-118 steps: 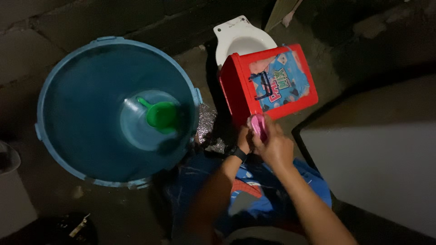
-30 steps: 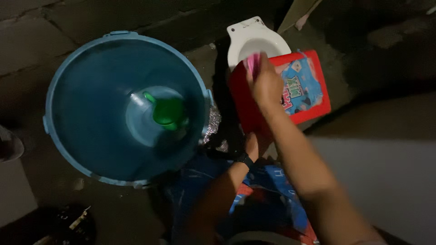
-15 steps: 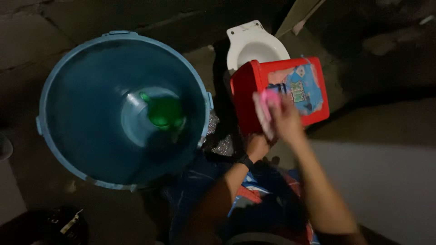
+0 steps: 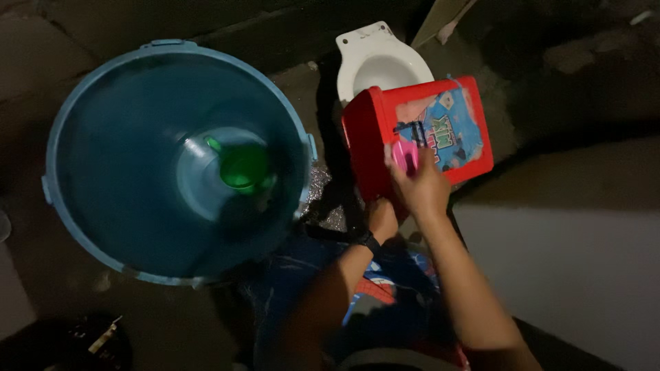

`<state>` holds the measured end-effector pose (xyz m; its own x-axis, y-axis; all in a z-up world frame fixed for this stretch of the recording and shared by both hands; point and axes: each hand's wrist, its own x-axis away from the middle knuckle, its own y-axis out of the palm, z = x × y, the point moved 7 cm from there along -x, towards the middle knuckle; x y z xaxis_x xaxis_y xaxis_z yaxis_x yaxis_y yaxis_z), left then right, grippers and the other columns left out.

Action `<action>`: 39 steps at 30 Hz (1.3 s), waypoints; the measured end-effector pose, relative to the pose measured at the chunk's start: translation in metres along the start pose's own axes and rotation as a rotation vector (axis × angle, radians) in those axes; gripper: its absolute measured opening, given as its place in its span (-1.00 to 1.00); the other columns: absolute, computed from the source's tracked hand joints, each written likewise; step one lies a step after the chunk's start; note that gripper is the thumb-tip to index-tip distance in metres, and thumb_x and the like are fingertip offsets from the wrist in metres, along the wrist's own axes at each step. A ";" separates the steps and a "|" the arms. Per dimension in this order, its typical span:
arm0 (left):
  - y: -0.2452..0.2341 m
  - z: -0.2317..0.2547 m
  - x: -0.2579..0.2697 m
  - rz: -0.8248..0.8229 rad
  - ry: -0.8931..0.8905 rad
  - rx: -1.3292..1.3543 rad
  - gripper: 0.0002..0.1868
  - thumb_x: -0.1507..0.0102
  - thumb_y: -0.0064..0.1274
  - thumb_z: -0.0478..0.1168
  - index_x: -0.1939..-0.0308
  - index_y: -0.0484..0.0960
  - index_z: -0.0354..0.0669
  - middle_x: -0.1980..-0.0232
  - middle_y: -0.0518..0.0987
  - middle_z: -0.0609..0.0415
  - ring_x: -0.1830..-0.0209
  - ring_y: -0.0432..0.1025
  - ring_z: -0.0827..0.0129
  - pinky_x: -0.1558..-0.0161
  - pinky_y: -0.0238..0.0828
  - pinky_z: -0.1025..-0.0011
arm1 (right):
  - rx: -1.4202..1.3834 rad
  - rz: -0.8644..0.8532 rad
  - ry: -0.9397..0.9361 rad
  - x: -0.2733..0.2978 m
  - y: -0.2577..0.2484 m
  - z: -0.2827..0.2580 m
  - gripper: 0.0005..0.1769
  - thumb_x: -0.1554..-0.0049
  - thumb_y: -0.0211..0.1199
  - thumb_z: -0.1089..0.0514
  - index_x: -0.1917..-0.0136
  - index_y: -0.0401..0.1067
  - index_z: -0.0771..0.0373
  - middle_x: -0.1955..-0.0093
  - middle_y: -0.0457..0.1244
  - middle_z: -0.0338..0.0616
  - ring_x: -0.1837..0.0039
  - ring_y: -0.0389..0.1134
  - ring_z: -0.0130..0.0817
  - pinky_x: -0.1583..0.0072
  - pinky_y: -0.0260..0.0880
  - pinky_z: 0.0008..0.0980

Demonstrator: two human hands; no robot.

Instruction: The person washes a red plastic container using a pink sponge. They repeatedly scrub the exterior surfaces, rotate the container to access different sides, and rinse it with water from a nearby blue bucket.

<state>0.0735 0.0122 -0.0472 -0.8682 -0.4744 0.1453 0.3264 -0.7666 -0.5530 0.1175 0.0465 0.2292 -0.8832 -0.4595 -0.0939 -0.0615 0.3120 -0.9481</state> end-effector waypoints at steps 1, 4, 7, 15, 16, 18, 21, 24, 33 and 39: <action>0.006 -0.004 0.000 0.025 0.009 0.020 -0.80 -0.08 0.06 -0.41 0.23 0.67 -0.41 0.02 0.60 -0.45 -0.06 0.47 -0.28 -0.13 0.40 -0.05 | 0.018 0.026 -0.042 -0.011 0.005 -0.007 -0.26 -0.05 0.41 -0.39 -0.18 0.36 0.23 0.21 0.39 0.18 0.20 0.43 0.25 0.16 0.42 0.08; 0.021 -0.015 0.000 0.092 -0.017 0.166 -0.77 -0.20 -0.06 -0.42 0.15 0.68 -0.39 -0.06 0.62 -0.41 -0.11 0.50 -0.20 -0.16 0.43 0.02 | 0.040 0.129 -0.178 -0.052 0.019 -0.034 -0.30 -0.17 0.37 -0.36 -0.18 0.34 0.29 0.24 0.39 0.18 0.21 0.43 0.23 0.19 0.42 0.06; 0.026 -0.023 0.003 0.064 -0.072 0.279 -0.78 -0.24 -0.04 -0.37 0.12 0.67 -0.38 -0.07 0.62 -0.38 -0.10 0.50 -0.16 -0.16 0.41 0.04 | 0.080 0.082 -0.240 -0.102 0.043 -0.060 -0.34 -0.19 0.36 -0.32 -0.13 0.31 0.30 0.27 0.38 0.16 0.23 0.42 0.18 0.19 0.40 0.06; 0.009 -0.014 -0.003 -0.122 -0.152 0.445 -0.76 -0.33 0.03 -0.23 0.06 0.65 -0.34 -0.09 0.62 -0.30 -0.09 0.51 -0.06 -0.18 0.39 0.09 | 0.170 0.146 -0.373 -0.164 0.056 -0.099 -0.44 -0.19 0.40 -0.19 -0.10 0.28 0.28 0.26 0.38 0.15 0.19 0.43 0.18 0.18 0.39 0.10; 0.008 -0.015 -0.004 -0.110 -0.132 0.372 -0.75 -0.34 0.03 -0.21 0.05 0.65 -0.34 -0.09 0.62 -0.30 -0.09 0.51 -0.05 -0.18 0.38 0.09 | 0.145 0.138 -0.358 -0.155 0.055 -0.095 -0.47 -0.18 0.40 -0.16 -0.12 0.29 0.27 0.23 0.38 0.15 0.19 0.42 0.20 0.19 0.38 0.12; 0.006 -0.011 -0.004 -0.052 -0.041 0.132 -0.77 -0.39 0.03 -0.23 0.14 0.73 -0.33 -0.07 0.65 -0.33 -0.09 0.52 -0.09 -0.25 0.35 0.06 | 0.120 0.120 -0.327 -0.124 0.045 -0.075 -0.50 -0.22 0.38 -0.13 -0.16 0.30 0.24 0.19 0.38 0.17 0.17 0.43 0.20 0.18 0.39 0.11; 0.000 0.002 -0.008 -0.041 0.045 0.084 -0.79 -0.24 0.05 -0.27 0.18 0.73 -0.31 0.06 0.68 -0.34 -0.01 0.56 -0.11 -0.13 0.44 0.03 | 0.117 0.076 -0.309 -0.066 0.020 -0.046 -0.37 -0.12 0.40 -0.08 -0.29 0.28 0.29 0.20 0.38 0.21 0.21 0.42 0.24 0.19 0.39 0.11; -0.023 0.012 0.000 -0.002 0.050 0.178 -0.67 -0.14 0.23 -0.06 0.31 0.74 -0.33 0.20 0.67 -0.34 0.12 0.52 -0.24 -0.02 0.43 -0.05 | 0.158 0.080 -0.287 -0.007 -0.002 -0.025 -0.36 -0.08 0.41 -0.10 -0.25 0.28 0.29 0.18 0.38 0.20 0.21 0.42 0.22 0.21 0.40 0.06; -0.041 0.018 -0.002 -0.046 -0.013 0.291 -0.62 -0.31 -0.02 0.08 0.05 0.68 -0.11 0.16 0.68 -0.25 0.12 0.54 -0.16 0.13 0.43 -0.03 | 0.212 -0.001 -0.209 0.033 0.000 -0.017 -0.50 -0.15 0.37 -0.17 -0.06 0.27 0.23 0.22 0.37 0.16 0.22 0.42 0.16 0.20 0.40 0.03; -0.005 -0.005 -0.004 0.068 -0.278 1.220 -0.55 -0.35 -0.17 0.06 0.07 0.71 -0.16 0.10 0.71 -0.15 0.07 0.59 -0.01 0.03 0.50 0.08 | 0.168 0.082 -0.289 -0.055 0.023 -0.053 -0.47 -0.10 0.40 -0.10 -0.16 0.30 0.22 0.17 0.39 0.18 0.22 0.41 0.23 0.18 0.38 0.11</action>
<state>0.0735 0.0198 -0.0493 -0.7763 -0.4901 0.3965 0.6294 -0.5670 0.5313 0.1401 0.1237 0.2285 -0.7125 -0.6625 -0.2312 0.1027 0.2275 -0.9684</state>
